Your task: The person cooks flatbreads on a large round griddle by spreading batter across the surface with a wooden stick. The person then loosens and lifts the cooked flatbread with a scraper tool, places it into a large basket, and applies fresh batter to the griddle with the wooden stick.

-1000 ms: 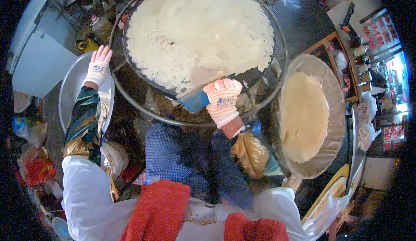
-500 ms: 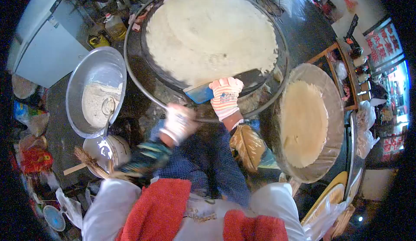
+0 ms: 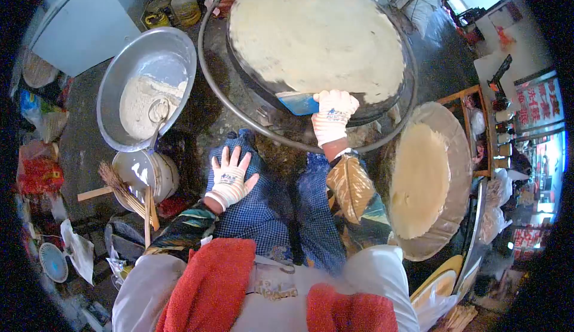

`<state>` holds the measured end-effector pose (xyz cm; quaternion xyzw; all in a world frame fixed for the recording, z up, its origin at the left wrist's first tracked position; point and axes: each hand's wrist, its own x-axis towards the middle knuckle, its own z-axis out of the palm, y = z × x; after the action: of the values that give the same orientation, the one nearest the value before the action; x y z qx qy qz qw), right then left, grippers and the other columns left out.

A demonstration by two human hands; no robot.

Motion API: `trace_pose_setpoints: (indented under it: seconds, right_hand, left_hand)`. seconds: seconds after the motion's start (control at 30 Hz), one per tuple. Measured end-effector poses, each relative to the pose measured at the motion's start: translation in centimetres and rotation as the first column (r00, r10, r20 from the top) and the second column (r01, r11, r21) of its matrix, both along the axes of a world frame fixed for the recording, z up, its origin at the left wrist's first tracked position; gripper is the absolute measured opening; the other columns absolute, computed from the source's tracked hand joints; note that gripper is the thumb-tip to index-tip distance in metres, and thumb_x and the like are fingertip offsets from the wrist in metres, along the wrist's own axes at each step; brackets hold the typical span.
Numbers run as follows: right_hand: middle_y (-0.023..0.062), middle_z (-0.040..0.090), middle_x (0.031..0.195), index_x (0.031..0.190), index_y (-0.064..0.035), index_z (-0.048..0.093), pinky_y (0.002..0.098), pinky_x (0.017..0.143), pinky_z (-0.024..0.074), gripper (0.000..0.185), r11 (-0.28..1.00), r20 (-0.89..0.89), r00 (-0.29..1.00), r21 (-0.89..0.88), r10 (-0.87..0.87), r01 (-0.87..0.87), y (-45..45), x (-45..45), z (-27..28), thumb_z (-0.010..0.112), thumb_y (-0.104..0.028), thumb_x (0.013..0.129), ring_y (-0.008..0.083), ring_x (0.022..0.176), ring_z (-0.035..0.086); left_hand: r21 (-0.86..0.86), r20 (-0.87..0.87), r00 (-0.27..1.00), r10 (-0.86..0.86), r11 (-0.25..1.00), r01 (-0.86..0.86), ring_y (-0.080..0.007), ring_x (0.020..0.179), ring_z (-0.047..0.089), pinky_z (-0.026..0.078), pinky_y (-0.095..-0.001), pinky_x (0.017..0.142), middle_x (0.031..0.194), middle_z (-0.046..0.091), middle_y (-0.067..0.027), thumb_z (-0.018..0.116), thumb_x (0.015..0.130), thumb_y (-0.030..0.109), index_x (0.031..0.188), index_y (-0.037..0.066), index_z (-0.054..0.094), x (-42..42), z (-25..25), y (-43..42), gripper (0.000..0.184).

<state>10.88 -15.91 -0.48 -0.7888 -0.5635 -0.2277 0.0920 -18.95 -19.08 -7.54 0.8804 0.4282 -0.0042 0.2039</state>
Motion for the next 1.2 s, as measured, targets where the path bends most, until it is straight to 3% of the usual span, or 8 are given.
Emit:
trace_pose_setpoints:
  seconds: [0.27,0.6,0.67,0.87,1.0,1.07,1.13,1.2]
  right_hand:
    - [-0.0010,0.055,0.070,0.069,-0.0217,0.058,0.0417,0.073,0.0362,0.007,0.983,-0.006,0.989,0.119,0.144,-0.143,-0.3,0.6,-0.7,0.063,-0.025,0.068,0.0218,0.077,0.055]
    - [-0.0022,0.058,0.070,0.068,-0.0245,0.061,0.0442,0.074,0.0368,0.004,0.992,0.004,0.996,0.086,0.092,-0.092,0.3,0.3,-0.6,0.062,-0.028,0.070,0.0211,0.079,0.056]
    - [-0.0024,0.058,0.070,0.067,-0.0246,0.060,0.0411,0.075,0.0368,0.010,0.999,0.025,0.999,0.029,0.033,-0.033,0.3,0.1,-0.1,0.068,-0.030,0.066,0.0215,0.079,0.057]
    - [-0.0005,0.062,0.074,0.070,-0.0250,0.065,0.0425,0.072,0.0386,0.007,0.997,0.003,0.999,-0.065,-0.048,0.048,0.7,0.2,0.2,0.068,-0.031,0.069,0.0222,0.081,0.059]
    - [0.0005,0.064,0.077,0.072,-0.0250,0.067,0.0436,0.072,0.0401,0.008,1.000,0.018,1.000,-0.018,-0.003,0.003,0.8,0.3,0.3,0.068,-0.033,0.069,0.0225,0.082,0.060]
    - [-0.0031,0.062,0.074,0.072,-0.0258,0.064,0.0440,0.073,0.0388,0.003,0.999,-0.013,0.999,-0.018,0.029,-0.029,1.2,0.3,0.0,0.062,-0.028,0.072,0.0202,0.080,0.060]
    - [-0.0002,0.065,0.077,0.076,-0.0198,0.064,0.0418,0.077,0.0426,0.004,0.992,-0.166,0.980,-0.045,0.113,-0.122,1.4,0.5,-0.8,0.060,-0.019,0.075,0.0218,0.086,0.063]
    - [0.0025,0.066,0.085,0.088,-0.0152,0.064,0.0405,0.080,0.0446,0.013,0.957,-0.179,0.966,-0.186,0.188,-0.221,2.3,0.3,-1.3,0.057,-0.014,0.077,0.0241,0.086,0.063]
  left_hand:
    - [-0.007,0.003,0.999,-0.054,0.998,0.054,-0.0458,0.136,0.022,0.016,-0.0682,0.103,0.146,0.031,-0.0195,0.056,0.082,0.052,0.135,0.013,0.046,1.4,0.0,0.4,0.067]
    - [0.023,0.003,0.998,-0.064,0.998,0.064,-0.0450,0.136,0.023,0.015,-0.0673,0.104,0.147,0.032,-0.0184,0.055,0.083,0.052,0.133,0.013,0.049,3.2,1.5,-0.5,0.064]
    - [0.034,0.011,0.998,-0.061,0.998,0.061,-0.0450,0.136,0.023,0.015,-0.0671,0.105,0.147,0.032,-0.0183,0.055,0.083,0.052,0.133,0.013,0.049,3.2,1.4,-0.9,0.064]
    - [0.050,0.010,0.998,-0.059,0.997,0.059,-0.0449,0.136,0.024,0.015,-0.0663,0.105,0.147,0.032,-0.0183,0.056,0.082,0.051,0.133,0.013,0.049,3.4,1.9,-1.6,0.063]
    - [0.053,0.025,0.998,-0.059,0.997,0.057,-0.0451,0.135,0.024,0.014,-0.0663,0.106,0.146,0.033,-0.0182,0.056,0.082,0.051,0.132,0.013,0.050,4.0,2.0,-2.9,0.063]
    - [0.081,0.034,0.998,-0.045,0.996,0.042,-0.0447,0.135,0.025,0.015,-0.0658,0.105,0.146,0.034,-0.0179,0.056,0.082,0.050,0.131,0.013,0.051,4.1,1.9,-3.4,0.061]
    - [0.081,0.043,0.998,-0.046,0.996,0.042,-0.0443,0.135,0.025,0.017,-0.0652,0.105,0.145,0.035,-0.0176,0.056,0.083,0.050,0.130,0.013,0.052,4.2,1.6,-3.4,0.060]
    - [0.108,0.075,0.997,-0.033,0.994,0.025,-0.0440,0.134,0.028,0.019,-0.0639,0.104,0.143,0.037,-0.0169,0.058,0.082,0.048,0.128,0.013,0.053,3.6,1.3,-3.3,0.057]
